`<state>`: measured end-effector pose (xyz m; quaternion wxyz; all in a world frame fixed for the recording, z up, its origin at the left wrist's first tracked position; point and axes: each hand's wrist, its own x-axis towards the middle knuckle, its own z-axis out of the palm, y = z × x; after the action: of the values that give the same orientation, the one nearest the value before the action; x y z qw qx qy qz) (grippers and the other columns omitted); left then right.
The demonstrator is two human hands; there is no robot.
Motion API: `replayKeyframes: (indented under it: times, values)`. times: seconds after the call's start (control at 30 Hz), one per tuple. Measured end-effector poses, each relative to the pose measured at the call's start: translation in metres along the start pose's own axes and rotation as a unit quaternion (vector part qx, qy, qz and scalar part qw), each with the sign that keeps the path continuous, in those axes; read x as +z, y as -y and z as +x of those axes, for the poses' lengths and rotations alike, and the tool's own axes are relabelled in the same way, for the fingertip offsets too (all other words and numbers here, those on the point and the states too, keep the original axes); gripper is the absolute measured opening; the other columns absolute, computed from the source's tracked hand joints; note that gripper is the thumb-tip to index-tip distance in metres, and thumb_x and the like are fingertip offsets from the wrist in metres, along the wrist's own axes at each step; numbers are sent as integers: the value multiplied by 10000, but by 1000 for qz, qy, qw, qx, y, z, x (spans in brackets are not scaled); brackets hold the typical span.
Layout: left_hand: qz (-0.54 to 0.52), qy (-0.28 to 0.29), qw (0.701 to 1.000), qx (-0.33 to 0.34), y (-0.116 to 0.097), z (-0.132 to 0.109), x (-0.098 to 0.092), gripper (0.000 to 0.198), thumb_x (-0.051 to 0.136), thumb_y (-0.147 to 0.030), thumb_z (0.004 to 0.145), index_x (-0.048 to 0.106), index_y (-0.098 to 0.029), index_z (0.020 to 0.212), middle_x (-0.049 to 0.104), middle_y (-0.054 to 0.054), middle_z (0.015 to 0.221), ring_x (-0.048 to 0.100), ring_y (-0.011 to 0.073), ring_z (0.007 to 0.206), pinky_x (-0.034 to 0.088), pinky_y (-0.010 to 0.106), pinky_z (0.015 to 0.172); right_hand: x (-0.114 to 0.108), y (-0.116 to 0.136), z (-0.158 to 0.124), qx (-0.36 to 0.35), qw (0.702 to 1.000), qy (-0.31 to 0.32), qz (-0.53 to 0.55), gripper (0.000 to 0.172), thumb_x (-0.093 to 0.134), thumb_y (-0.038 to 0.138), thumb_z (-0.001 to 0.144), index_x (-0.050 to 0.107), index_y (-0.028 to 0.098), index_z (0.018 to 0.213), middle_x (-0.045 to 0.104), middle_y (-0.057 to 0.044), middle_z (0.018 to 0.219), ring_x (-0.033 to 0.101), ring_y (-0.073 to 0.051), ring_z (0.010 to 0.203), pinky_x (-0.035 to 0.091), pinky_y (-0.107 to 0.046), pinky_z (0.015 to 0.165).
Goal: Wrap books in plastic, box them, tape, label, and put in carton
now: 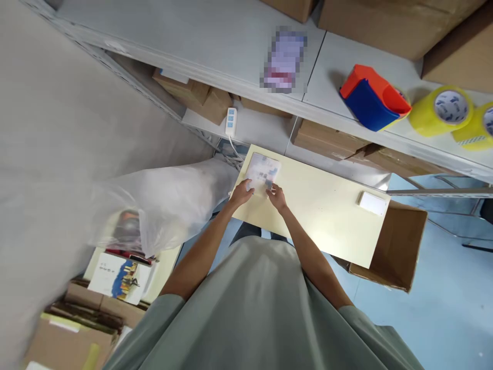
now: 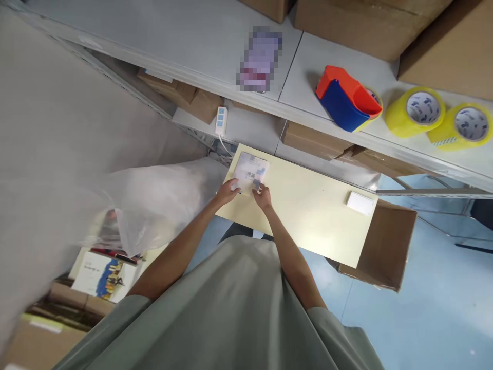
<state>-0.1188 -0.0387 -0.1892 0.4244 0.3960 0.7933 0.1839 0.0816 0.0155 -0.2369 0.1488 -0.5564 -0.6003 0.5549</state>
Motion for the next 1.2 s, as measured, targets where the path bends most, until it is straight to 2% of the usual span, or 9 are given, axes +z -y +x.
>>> replayKeyframes:
  times: [0.13, 0.3, 0.4, 0.5, 0.6, 0.73, 0.83, 0.97, 1.2]
  values:
    - [-102, -1, 995, 22, 0, -59, -5, 517, 687, -425, 958, 731, -187, 1416, 700, 175, 1586, 667, 372, 1485, 567, 498, 1223, -23, 4, -31, 28, 999, 13, 34, 438, 732, 415, 973, 762, 194, 1351, 747, -194, 1473, 776, -313, 1268, 636, -481, 1107]
    - [-209, -43, 977, 25, 6, -155, -6, 550, 703, -637, 956, 775, -216, 1303, 770, 163, 1473, 733, 366, 1386, 620, 510, 1164, -40, 8, -67, -13, 993, 92, 72, 441, 735, 575, 950, 797, 227, 1213, 836, -142, 1309, 800, -309, 1206, 635, -495, 1106]
    - [-247, -96, 964, -7, 10, -208, -1, 555, 705, -692, 943, 787, -228, 1236, 817, 155, 1360, 783, 369, 1279, 637, 544, 1136, -36, 10, -80, -33, 985, 155, 70, 511, 724, 657, 940, 799, 233, 1216, 852, -138, 1262, 809, -308, 1164, 646, -501, 1083]
    - [-287, -151, 945, -34, 14, -249, 7, 537, 712, -691, 947, 788, -232, 1217, 828, 151, 1328, 789, 371, 1261, 630, 544, 1140, -25, 13, -92, -44, 975, 211, 56, 554, 723, 702, 928, 802, 234, 1214, 859, -144, 1229, 818, -306, 1134, 650, -504, 1074]
    - [-315, -187, 929, -52, 20, -280, 11, 535, 725, -693, 938, 787, -231, 1201, 838, 146, 1297, 793, 358, 1248, 632, 517, 1126, -12, 18, -107, -50, 967, 248, 42, 564, 735, 714, 913, 806, 229, 1193, 864, -148, 1207, 828, -310, 1117, 648, -510, 1079]
    - [-331, -199, 920, -62, 36, -311, 8, 542, 735, -728, 906, 785, -242, 1141, 850, 136, 1263, 803, 337, 1203, 645, 488, 1073, 0, 28, -134, -55, 961, 268, 27, 568, 744, 707, 908, 807, 220, 1194, 865, -153, 1205, 828, -318, 1134, 643, -519, 1090]
    - [-351, -201, 913, -48, 56, -330, 1, 554, 751, -747, 894, 780, -236, 1105, 842, 149, 1303, 797, 335, 1216, 635, 485, 1084, 10, 36, -161, -61, 958, 281, 14, 568, 759, 709, 902, 810, 228, 1199, 865, -142, 1206, 827, -315, 1140, 647, -515, 1095]
    - [-388, -212, 897, -11, 94, -359, -6, 581, 774, -780, 870, 775, -232, 1065, 839, 158, 1308, 796, 339, 1216, 627, 500, 1101, 30, 49, -207, -81, 953, 293, -14, 562, 758, 717, 920, 816, 242, 1215, 866, -124, 1204, 824, -311, 1150, 652, -512, 1096]
    - [-446, -249, 860, 17, 179, -434, -14, 569, 805, -775, 867, 772, -233, 1038, 832, 161, 1336, 786, 345, 1252, 618, 516, 1133, 95, 72, -301, -116, 939, 319, -57, 574, 726, 737, 956, 811, 251, 1249, 864, -121, 1216, 825, -310, 1155, 650, -479, 1094]
